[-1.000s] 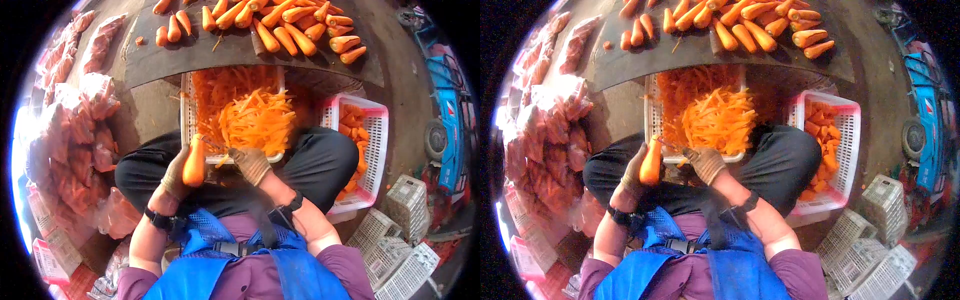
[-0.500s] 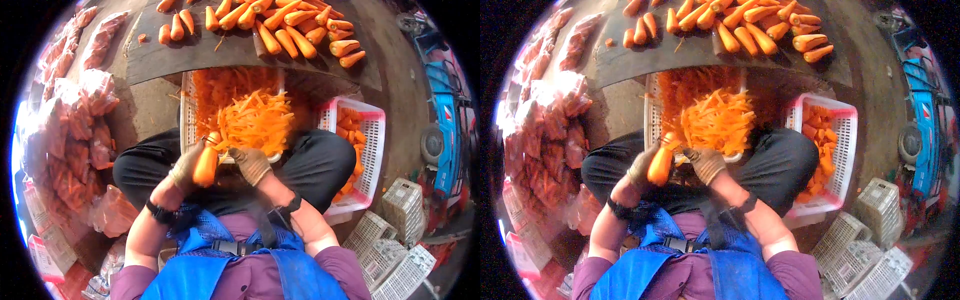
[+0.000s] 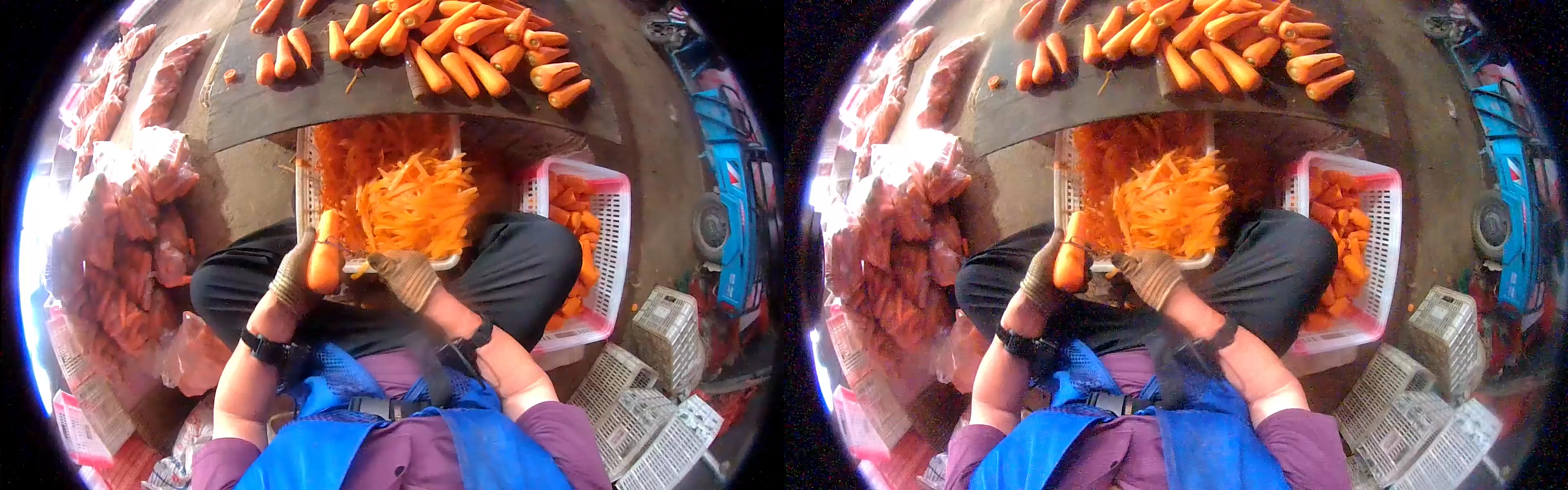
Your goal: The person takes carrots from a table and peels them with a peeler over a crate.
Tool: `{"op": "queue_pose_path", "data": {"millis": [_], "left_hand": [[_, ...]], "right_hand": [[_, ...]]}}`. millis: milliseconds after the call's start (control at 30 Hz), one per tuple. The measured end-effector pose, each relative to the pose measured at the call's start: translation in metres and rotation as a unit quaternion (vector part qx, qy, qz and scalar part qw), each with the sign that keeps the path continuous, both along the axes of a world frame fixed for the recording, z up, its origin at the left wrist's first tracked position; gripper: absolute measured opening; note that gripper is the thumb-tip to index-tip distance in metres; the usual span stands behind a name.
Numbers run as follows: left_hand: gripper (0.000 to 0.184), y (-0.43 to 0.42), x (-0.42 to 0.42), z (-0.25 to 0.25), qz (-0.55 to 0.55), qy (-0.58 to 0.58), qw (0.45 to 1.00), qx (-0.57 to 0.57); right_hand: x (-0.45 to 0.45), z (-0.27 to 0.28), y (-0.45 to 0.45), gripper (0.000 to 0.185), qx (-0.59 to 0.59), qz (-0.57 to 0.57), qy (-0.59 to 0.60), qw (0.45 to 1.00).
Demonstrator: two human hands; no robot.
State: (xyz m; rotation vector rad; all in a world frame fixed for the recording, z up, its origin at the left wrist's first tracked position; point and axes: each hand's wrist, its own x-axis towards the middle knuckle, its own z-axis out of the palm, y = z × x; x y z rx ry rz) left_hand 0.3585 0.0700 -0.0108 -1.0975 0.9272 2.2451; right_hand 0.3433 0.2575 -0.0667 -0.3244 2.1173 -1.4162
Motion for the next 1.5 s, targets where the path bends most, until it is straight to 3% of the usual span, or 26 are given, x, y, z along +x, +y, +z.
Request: {"op": "queue_pose_path", "data": {"millis": [133,300,367,400,467,533,567,600,733,767,833,867,900,1000,1067,1167,1200,1400,1500], "left_hand": [[0.046,-0.006,-0.017,-0.032,0.058,-0.007,0.997,0.050],[0.044,0.004,-0.030,-0.034,0.102,-0.040,0.990,0.092],[0.044,0.012,-0.027,-0.014,0.035,-0.018,0.998,0.050],[0.042,0.004,-0.018,-0.023,0.003,0.015,0.996,0.093],[0.040,-0.007,0.011,-0.029,-0.180,0.089,0.977,-0.071],[0.044,-0.001,0.037,-0.015,-0.204,0.052,0.973,-0.098],[0.046,0.006,0.039,0.015,-0.152,-0.046,0.987,-0.011],[0.048,0.013,0.043,0.034,-0.111,-0.075,0.991,0.005],[0.044,0.003,0.039,0.019,-0.005,-0.006,0.999,0.031],[0.042,-0.003,0.031,0.011,-0.039,0.041,0.998,0.020],[0.042,-0.008,0.020,-0.013,0.052,-0.004,0.996,0.072],[0.043,-0.009,0.015,-0.014,0.024,-0.002,0.999,0.028],[0.043,-0.010,0.008,-0.024,0.059,-0.035,0.997,0.030],[0.045,-0.020,-0.003,-0.040,0.005,-0.003,0.998,0.069],[0.049,-0.023,-0.010,-0.047,-0.027,0.012,0.997,0.068],[0.046,-0.002,-0.028,-0.046,0.155,-0.067,0.975,0.147],[0.047,0.006,-0.029,-0.032,0.071,-0.025,0.996,0.042],[0.048,0.006,0.019,-0.002,-0.103,0.003,0.995,-0.003],[0.052,0.001,0.055,0.033,-0.125,-0.035,0.990,0.048]], "right_hand": [[0.001,0.004,0.000,0.065,-0.012,0.027,0.010,1.000],[0.000,0.008,0.000,0.065,0.006,0.015,-0.022,1.000],[-0.007,0.025,0.003,0.065,0.002,-0.001,-0.094,0.996],[-0.011,0.030,0.003,0.065,0.000,-0.011,-0.131,0.991],[-0.007,-0.003,0.002,0.064,0.080,-0.014,-0.021,0.996],[-0.007,-0.027,0.001,0.064,0.130,-0.023,0.029,0.991],[-0.008,-0.033,0.001,0.064,0.142,-0.032,0.023,0.989],[-0.009,-0.034,0.000,0.065,0.153,-0.043,0.016,0.987],[-0.011,-0.024,-0.008,0.066,0.107,-0.008,0.024,0.994],[-0.012,-0.017,-0.007,0.066,0.109,0.003,0.018,0.994],[-0.010,-0.013,-0.005,0.067,0.091,0.019,0.004,0.996],[-0.008,-0.012,-0.002,0.066,0.071,0.024,-0.001,0.997],[-0.007,-0.011,0.000,0.066,0.051,0.028,-0.005,0.998],[-0.003,0.015,0.001,0.063,-0.031,-0.009,-0.126,0.991],[0.004,-0.006,-0.003,0.062,-0.079,-0.020,-0.158,0.984],[-0.001,0.000,-0.003,0.053,-0.020,0.005,-0.102,0.995],[-0.004,0.004,-0.002,0.048,0.023,0.021,-0.066,0.997],[-0.007,-0.018,0.002,0.052,0.152,0.002,0.038,0.988],[-0.004,-0.071,-0.004,0.062,0.204,0.037,0.211,0.955]]}}
